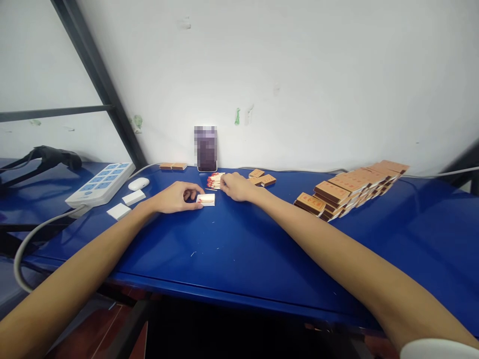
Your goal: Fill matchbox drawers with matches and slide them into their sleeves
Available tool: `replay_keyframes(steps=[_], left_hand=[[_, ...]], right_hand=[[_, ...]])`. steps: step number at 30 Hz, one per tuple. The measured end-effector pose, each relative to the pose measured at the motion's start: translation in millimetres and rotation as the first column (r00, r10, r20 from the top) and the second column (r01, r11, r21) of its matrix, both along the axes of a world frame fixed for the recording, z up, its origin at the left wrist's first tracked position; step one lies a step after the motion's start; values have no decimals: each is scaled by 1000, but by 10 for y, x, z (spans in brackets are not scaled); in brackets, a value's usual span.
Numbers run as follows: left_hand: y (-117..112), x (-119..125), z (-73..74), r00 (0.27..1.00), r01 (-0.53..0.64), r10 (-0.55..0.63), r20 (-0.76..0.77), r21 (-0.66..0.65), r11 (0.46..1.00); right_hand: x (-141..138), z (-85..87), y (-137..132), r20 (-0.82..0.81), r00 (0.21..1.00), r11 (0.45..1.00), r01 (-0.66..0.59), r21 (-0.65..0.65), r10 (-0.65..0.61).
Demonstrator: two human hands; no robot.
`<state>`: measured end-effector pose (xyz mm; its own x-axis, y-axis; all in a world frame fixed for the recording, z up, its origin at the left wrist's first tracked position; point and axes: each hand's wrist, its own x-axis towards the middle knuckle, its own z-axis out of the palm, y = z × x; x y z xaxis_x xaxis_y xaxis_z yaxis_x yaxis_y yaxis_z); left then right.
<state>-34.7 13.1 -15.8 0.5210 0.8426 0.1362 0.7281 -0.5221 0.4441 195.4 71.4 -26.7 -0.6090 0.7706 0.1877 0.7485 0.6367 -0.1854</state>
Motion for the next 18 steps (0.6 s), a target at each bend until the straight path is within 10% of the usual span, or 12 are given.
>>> replay_keyframes(steps=[18], left_hand=[[6,-4,4,1000,12,-12,-11,1,1000]], right_hand=[[-30,19,-50,34,999,1000,9,-19,-9]])
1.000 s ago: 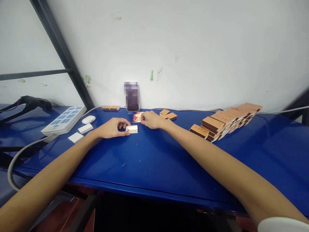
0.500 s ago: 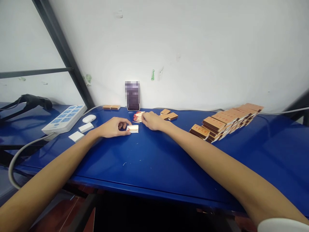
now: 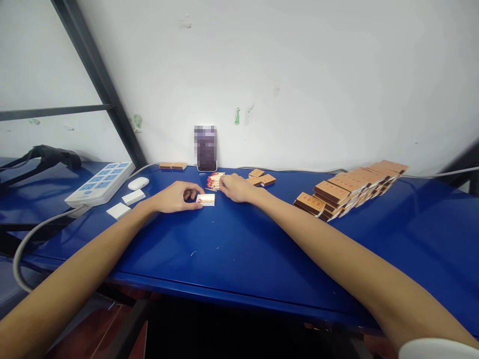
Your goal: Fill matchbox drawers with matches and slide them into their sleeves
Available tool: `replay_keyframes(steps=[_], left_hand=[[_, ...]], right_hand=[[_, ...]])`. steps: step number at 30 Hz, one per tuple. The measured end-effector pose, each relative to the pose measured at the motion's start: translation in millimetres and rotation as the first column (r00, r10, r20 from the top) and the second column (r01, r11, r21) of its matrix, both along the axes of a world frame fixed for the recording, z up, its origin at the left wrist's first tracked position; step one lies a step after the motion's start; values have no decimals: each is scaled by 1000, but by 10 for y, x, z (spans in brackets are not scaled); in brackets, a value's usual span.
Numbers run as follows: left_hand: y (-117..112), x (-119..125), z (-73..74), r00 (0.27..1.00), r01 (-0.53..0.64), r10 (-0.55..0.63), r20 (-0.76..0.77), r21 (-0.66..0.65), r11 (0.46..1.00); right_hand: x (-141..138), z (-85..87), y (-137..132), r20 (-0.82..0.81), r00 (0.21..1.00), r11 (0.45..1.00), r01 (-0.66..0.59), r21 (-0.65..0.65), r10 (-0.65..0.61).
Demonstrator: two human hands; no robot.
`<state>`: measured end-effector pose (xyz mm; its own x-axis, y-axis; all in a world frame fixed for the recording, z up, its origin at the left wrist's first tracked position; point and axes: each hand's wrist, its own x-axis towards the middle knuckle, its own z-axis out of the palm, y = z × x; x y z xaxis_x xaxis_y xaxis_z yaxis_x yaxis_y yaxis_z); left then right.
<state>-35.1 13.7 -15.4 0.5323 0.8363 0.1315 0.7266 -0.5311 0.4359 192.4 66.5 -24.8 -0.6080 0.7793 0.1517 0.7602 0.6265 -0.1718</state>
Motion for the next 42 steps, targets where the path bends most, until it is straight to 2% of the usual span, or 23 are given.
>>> replay_keyframes(steps=[8,14,17,24,27,30,34,38,42], left_hand=[[-2,-2,-10,1000,0,0,-1,1,1000],[1,2,-16,1000,-7,7,2,1,1000],[-1,3,-13,1000,-8,8,2,3,1000],[-2,-3,-5,1000,4,-4,11,4,1000],[6,-7,-14,1000,4,-4,14,5,1000],[15,-9,-28,1000,6,-6,21,10,1000],[13,1,-41,1000,-7,6,30,27,1000],[0,16,-37,1000,-11,10,27,48,999],[-13,21,-24,999,-23,22,32,43,999]], right_hand=[[-107,-82,-43,-98,995,998,40,38,-36],[-157,-121,-38,-30,997,997,65,47,-64],[-144,-86,-35,12,1000,999,21,38,-22],[-5,73,-8,73,993,991,-91,-93,98],[57,162,4,40,992,986,-113,-126,118],[57,245,-36,-17,979,966,-201,-160,201],[-50,286,-187,-23,954,940,-300,-162,300],[-141,275,-281,-15,960,949,-279,-148,280],[-111,277,-217,-121,964,969,-243,-39,237]])
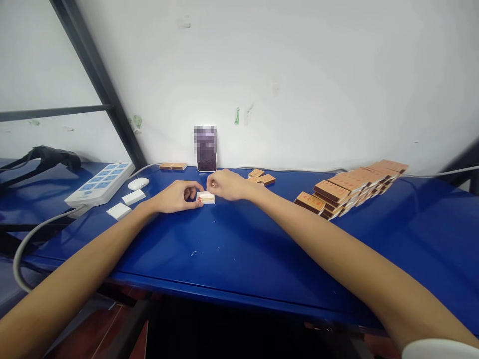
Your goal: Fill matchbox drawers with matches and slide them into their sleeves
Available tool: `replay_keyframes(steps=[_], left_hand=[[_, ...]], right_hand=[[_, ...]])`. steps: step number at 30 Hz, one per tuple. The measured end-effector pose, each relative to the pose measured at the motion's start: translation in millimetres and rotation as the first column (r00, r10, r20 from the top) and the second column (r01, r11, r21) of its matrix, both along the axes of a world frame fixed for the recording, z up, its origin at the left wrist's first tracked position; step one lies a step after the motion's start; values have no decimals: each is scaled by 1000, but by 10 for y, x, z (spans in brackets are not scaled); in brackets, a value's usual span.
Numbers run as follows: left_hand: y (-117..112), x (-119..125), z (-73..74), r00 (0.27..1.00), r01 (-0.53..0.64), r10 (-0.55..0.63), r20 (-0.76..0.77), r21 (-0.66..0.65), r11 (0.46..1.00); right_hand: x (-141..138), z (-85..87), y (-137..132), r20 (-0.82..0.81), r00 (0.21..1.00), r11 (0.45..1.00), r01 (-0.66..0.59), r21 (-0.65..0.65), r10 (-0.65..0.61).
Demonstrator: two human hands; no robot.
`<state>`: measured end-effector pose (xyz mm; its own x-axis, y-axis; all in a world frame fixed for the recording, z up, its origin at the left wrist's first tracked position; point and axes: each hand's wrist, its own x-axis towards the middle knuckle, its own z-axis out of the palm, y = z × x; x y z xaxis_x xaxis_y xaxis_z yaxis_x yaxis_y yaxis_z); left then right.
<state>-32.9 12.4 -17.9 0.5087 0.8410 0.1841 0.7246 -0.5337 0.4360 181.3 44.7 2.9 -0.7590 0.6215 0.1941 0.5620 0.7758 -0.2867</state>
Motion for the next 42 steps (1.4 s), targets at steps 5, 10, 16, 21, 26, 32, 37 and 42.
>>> replay_keyframes(steps=[5,10,16,21,26,32,37,42], left_hand=[[-14,-4,11,1000,2,-2,-3,-25,1000],[-15,-7,16,1000,11,-11,-4,-26,1000],[-27,0,32,1000,14,-14,-13,-31,999],[-19,-2,25,1000,7,-8,-24,-29,1000],[-4,-15,13,1000,14,-15,-22,-29,999],[-27,-2,39,999,30,-31,-34,-36,999],[-30,1,48,997,59,-61,-41,-40,997],[-1,-16,24,999,31,-31,-42,3,1000]], right_hand=[[102,-96,157,26,981,979,188,85,-191],[151,-229,242,49,974,969,215,124,-222],[143,-286,266,50,967,962,241,126,-249],[130,-278,246,43,972,969,224,103,-229],[148,-230,245,84,991,994,104,29,-106],[158,-226,254,67,996,999,51,2,-51],[142,-261,261,41,999,1000,-2,17,1],[131,-285,270,39,999,1000,0,31,-1]])
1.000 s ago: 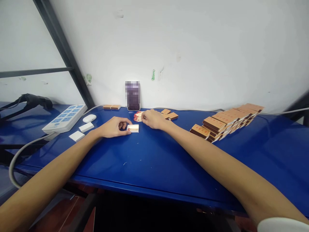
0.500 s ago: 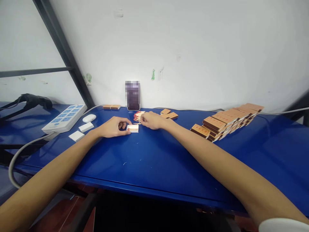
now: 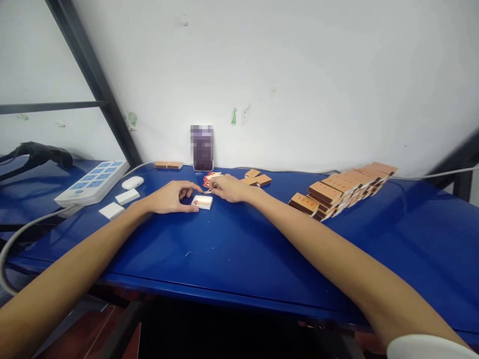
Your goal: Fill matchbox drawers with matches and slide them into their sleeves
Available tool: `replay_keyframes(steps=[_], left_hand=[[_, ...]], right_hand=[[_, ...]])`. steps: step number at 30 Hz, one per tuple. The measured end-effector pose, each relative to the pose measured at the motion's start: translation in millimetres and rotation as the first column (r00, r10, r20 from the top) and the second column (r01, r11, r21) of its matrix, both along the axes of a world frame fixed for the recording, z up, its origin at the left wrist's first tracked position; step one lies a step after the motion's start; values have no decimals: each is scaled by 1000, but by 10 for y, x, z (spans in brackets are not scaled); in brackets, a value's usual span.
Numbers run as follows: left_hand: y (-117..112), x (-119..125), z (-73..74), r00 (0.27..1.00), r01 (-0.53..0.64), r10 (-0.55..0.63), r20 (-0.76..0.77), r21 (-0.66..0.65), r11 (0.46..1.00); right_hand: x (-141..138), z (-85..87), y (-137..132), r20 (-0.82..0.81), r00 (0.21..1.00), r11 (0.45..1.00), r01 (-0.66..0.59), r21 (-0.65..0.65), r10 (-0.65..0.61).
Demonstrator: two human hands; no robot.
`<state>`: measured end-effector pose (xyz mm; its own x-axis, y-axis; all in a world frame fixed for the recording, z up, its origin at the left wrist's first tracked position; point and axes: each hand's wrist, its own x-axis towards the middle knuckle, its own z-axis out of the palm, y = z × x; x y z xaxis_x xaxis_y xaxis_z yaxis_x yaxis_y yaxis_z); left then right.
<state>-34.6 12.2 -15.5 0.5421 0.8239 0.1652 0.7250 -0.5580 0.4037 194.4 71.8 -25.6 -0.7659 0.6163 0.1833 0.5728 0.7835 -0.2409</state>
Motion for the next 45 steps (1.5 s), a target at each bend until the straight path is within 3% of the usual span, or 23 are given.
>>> replay_keyframes(steps=[19,29,35,45], left_hand=[[-19,49,14,983,-7,7,-181,-2,1000],[-18,30,8,999,12,-12,-37,-8,1000],[15,10,-11,998,48,-48,-36,19,999],[16,30,-49,1000,-27,27,0,35,999]], right_hand=[[-35,26,-85,-2,1000,999,18,-48,-18],[-36,-18,-44,57,998,998,39,-42,-37],[-52,-20,-63,100,994,999,48,-21,-46],[-49,190,-169,7,1000,998,0,-60,0]])
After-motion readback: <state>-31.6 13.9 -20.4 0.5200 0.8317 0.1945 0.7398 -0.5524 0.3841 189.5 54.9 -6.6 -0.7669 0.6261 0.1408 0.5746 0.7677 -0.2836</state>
